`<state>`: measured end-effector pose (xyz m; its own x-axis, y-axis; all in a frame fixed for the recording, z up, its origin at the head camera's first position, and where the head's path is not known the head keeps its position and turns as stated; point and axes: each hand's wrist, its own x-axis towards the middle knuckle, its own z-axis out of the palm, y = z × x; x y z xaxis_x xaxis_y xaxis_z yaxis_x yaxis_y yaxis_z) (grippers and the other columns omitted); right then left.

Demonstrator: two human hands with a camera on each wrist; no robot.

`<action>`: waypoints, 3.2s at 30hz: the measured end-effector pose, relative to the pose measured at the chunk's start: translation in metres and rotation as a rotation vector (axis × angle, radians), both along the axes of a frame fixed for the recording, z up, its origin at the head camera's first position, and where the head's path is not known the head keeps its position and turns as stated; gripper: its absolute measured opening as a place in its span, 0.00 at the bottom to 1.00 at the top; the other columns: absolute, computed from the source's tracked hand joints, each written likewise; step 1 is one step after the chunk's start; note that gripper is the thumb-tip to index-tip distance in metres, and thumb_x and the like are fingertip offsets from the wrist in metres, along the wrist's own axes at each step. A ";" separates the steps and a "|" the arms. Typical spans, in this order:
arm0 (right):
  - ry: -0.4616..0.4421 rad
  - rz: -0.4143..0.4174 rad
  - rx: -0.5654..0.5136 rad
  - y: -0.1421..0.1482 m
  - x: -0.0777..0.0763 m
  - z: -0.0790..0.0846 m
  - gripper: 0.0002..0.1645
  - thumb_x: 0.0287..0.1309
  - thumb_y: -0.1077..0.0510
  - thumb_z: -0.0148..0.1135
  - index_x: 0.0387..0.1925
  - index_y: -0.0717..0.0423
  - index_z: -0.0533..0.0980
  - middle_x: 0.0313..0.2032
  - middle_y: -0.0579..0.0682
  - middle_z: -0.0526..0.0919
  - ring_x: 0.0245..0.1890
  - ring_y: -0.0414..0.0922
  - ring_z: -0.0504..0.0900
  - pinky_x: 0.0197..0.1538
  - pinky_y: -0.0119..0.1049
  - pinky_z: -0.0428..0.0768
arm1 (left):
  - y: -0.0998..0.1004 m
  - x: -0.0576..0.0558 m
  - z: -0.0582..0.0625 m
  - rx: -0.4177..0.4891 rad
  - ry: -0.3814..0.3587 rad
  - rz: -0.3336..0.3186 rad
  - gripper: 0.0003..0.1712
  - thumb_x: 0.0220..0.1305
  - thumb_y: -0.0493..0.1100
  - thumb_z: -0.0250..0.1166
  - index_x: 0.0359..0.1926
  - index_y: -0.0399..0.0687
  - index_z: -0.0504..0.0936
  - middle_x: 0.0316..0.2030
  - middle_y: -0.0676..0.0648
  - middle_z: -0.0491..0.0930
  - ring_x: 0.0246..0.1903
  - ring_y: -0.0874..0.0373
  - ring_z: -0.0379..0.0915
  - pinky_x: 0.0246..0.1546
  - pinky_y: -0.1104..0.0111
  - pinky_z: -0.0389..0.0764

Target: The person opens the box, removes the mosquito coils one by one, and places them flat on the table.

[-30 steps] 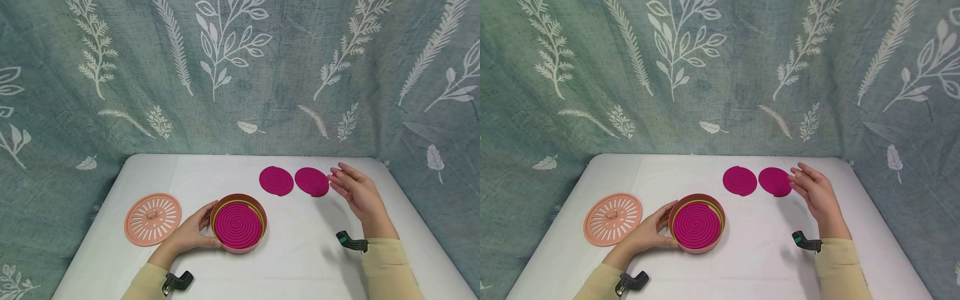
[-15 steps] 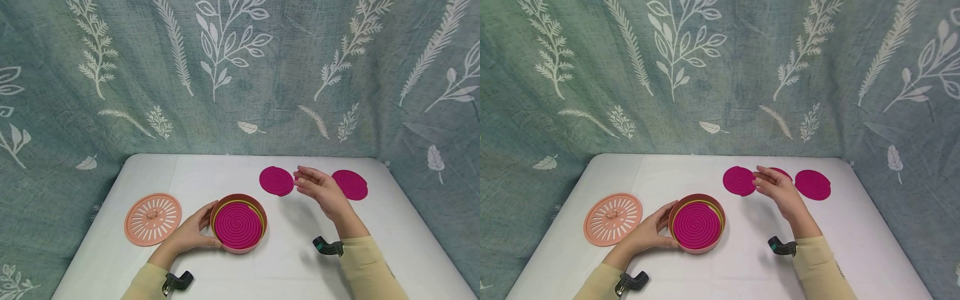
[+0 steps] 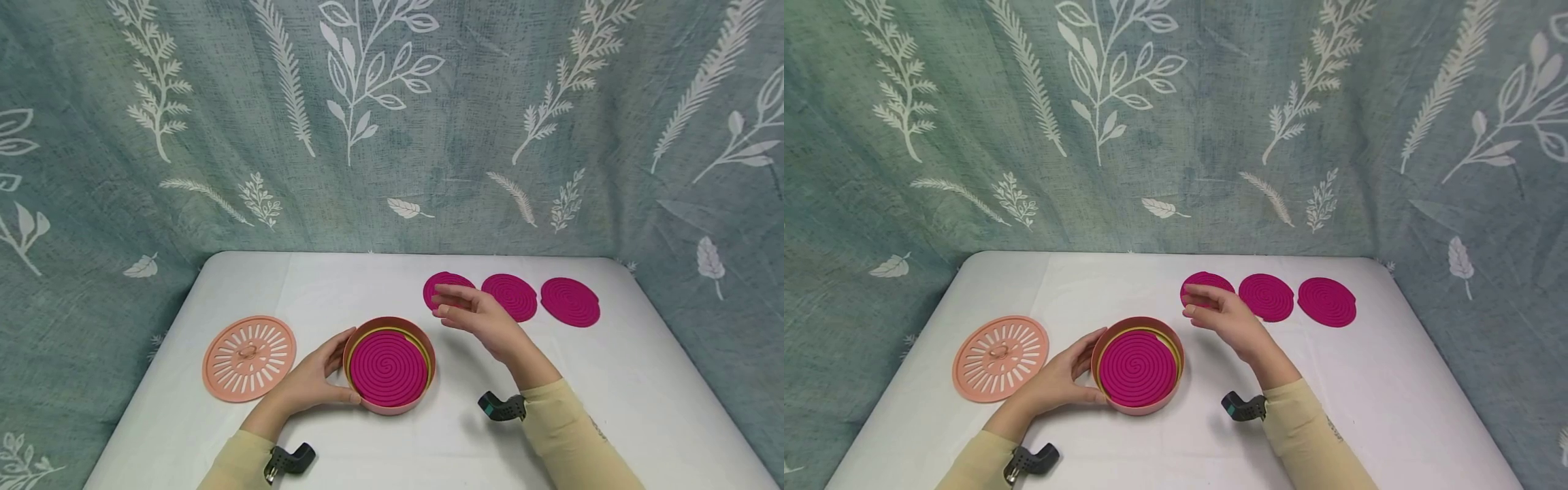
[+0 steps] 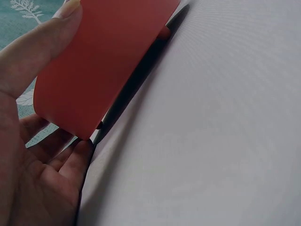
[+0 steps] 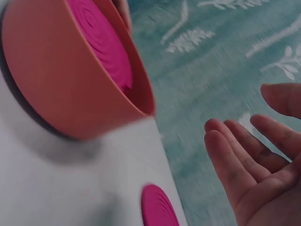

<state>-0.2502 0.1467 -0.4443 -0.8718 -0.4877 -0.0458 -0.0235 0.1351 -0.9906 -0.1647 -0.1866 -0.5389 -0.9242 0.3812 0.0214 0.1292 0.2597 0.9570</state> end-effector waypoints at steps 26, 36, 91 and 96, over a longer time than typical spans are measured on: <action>0.260 0.199 0.422 -0.068 0.019 -0.023 0.30 0.65 0.47 0.64 0.67 0.47 0.72 0.60 0.48 0.78 0.60 0.44 0.75 0.63 0.44 0.77 | 0.000 0.000 0.002 -0.014 -0.006 0.000 0.67 0.38 0.53 0.85 0.77 0.63 0.54 0.72 0.59 0.58 0.70 0.65 0.55 0.68 0.74 0.62; 0.276 0.190 0.429 -0.067 0.021 -0.023 0.31 0.64 0.45 0.64 0.67 0.44 0.72 0.61 0.49 0.78 0.61 0.42 0.74 0.64 0.45 0.76 | 0.000 0.000 0.003 -0.030 -0.019 0.007 0.67 0.37 0.55 0.85 0.76 0.66 0.54 0.72 0.60 0.58 0.70 0.65 0.55 0.67 0.75 0.63; -0.043 0.227 0.224 -0.055 0.008 -0.021 0.27 0.64 0.58 0.66 0.63 0.55 0.75 0.50 0.52 0.83 0.47 0.46 0.83 0.47 0.37 0.86 | 0.000 0.001 0.002 -0.020 -0.002 -0.003 0.66 0.39 0.53 0.85 0.76 0.65 0.55 0.71 0.57 0.60 0.70 0.61 0.56 0.68 0.71 0.63; -0.044 0.245 0.251 -0.053 0.007 -0.019 0.25 0.65 0.58 0.65 0.62 0.58 0.76 0.49 0.53 0.83 0.44 0.45 0.83 0.44 0.38 0.87 | 0.000 0.001 0.002 -0.018 -0.002 -0.004 0.65 0.40 0.52 0.84 0.76 0.66 0.54 0.71 0.56 0.60 0.70 0.61 0.55 0.69 0.70 0.63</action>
